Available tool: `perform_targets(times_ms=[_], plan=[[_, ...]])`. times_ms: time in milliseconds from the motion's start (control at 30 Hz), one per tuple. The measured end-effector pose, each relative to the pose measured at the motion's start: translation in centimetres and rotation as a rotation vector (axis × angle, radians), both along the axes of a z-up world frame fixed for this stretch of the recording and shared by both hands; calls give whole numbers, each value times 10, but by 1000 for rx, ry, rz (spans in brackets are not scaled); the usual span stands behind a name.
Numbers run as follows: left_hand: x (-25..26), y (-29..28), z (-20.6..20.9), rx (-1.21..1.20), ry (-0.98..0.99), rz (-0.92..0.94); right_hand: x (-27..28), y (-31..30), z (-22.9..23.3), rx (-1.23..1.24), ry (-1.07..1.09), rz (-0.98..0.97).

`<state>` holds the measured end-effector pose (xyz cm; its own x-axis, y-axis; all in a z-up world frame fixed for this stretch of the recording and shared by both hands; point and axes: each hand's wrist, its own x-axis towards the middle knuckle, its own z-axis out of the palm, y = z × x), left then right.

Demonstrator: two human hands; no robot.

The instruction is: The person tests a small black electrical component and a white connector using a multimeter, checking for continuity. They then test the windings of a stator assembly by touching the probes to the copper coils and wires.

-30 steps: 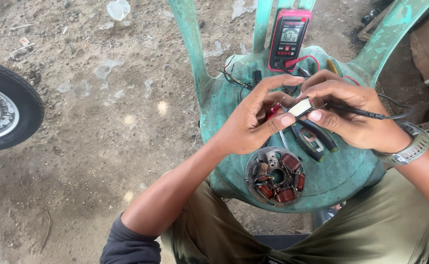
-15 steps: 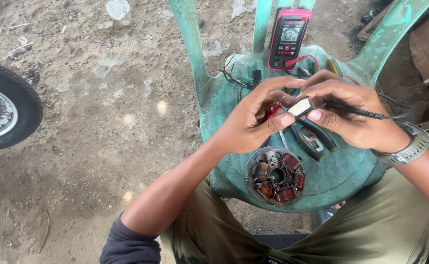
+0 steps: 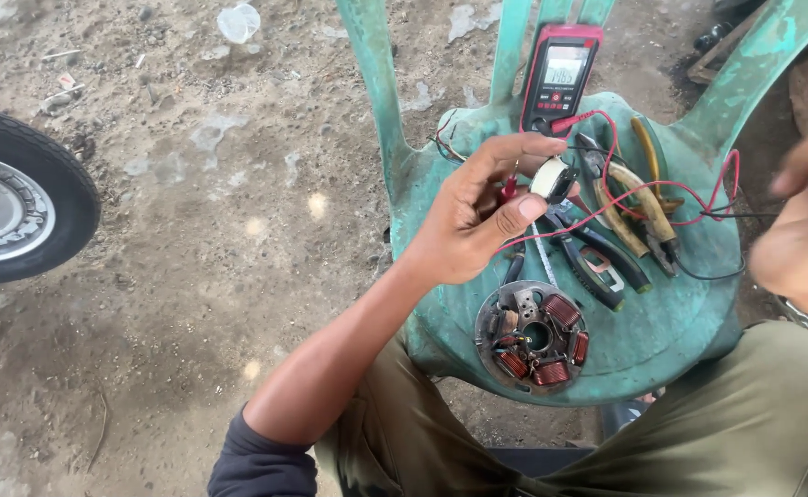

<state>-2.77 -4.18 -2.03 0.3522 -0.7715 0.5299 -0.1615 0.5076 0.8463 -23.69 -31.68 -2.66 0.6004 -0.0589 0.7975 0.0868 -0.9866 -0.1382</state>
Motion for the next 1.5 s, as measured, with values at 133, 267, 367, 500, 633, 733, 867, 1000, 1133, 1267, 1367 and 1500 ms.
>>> perform_targets(times_ms=[133,267,367,500,633,733,867,1000,1133,1267,1367,1500], plan=[[0,-4,-4,-37,-29,-14,41,89,77,69,183,321],[-2,-4,1,-29,61,-80,50,89,68,401,301,422],[-3,-6,-1,4,129,-119,52,90,63,459,375,447],[-5,-7,-4,25,193,-172,58,88,60,414,425,438],[-6,-8,-5,43,200,-205,59,85,56,425,420,455],[-6,-9,-6,57,214,-195,58,86,55,428,404,450],[-8,-9,-2,28,185,-180,58,89,54,558,442,494],[-7,-9,-7,35,130,-109,59,92,52,548,431,474],[-9,-10,-5,37,159,-120,59,94,54,442,413,450],[-11,-8,-1,77,139,-72,61,92,45,278,271,450],[-15,-11,0,92,154,-9,62,91,41,233,232,442],[-24,-13,4,121,200,92,62,94,40,360,305,429]])
